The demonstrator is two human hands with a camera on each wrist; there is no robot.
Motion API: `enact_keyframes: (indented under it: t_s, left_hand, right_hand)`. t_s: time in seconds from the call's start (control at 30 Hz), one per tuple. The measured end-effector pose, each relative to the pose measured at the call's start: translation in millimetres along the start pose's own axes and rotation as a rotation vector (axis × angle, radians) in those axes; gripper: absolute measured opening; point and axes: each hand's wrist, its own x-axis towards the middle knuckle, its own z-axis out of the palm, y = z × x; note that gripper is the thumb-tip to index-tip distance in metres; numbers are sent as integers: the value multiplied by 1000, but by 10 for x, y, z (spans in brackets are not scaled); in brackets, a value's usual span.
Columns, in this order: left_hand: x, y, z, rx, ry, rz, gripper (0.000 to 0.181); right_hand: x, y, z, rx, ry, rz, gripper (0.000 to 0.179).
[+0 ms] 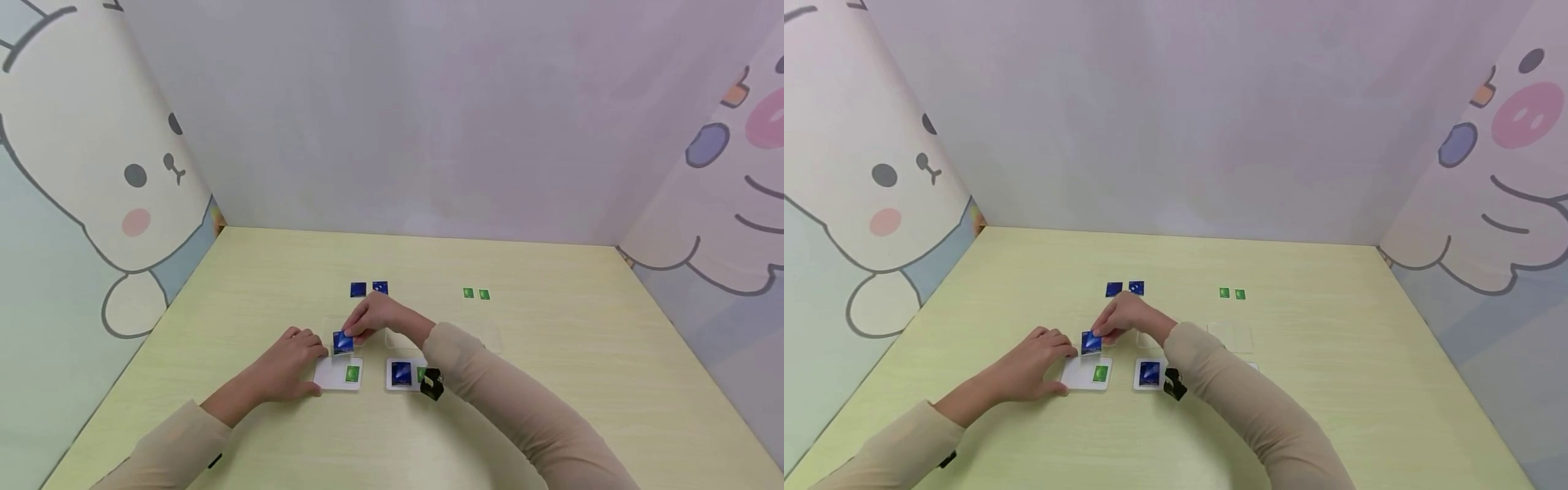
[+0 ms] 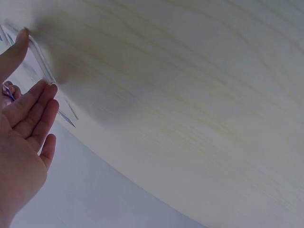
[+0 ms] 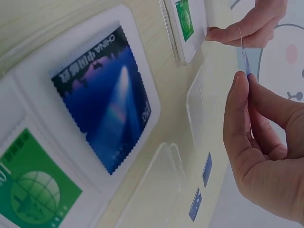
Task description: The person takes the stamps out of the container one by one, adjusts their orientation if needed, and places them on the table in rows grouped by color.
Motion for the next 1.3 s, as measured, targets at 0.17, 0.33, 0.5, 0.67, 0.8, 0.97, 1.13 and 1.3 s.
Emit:
enact_keyframes:
  t_s: [0.17,0.33,0.5,0.67,0.8,0.97,1.13,1.3]
  left_hand:
    - [14,8,-1,-14,-11,-17,56]
    - [30,7,-5,-21,-16,-17,57]
    - [36,17,-15,-13,-22,-14,56]
    - [40,33,-19,-11,-32,-19,56]
    - [38,44,-23,-9,-38,-20,56]
    - [29,46,-33,-5,-37,-20,56]
    - [21,40,-54,-4,-32,-17,56]
    - [17,32,-59,-7,-36,-19,56]
  right_hand:
    - [22,-17,-30,-6,21,5,11]
    - [63,-19,-56,11,27,9,12]
    - [95,-13,-68,17,31,3,12]
    - [129,17,-77,13,43,-6,12]
    - [149,21,-93,17,48,-7,12]
    - [183,7,-117,9,50,-18,12]
    - [205,-20,-146,11,44,-18,13]
    - [242,-32,-166,18,48,-5,13]
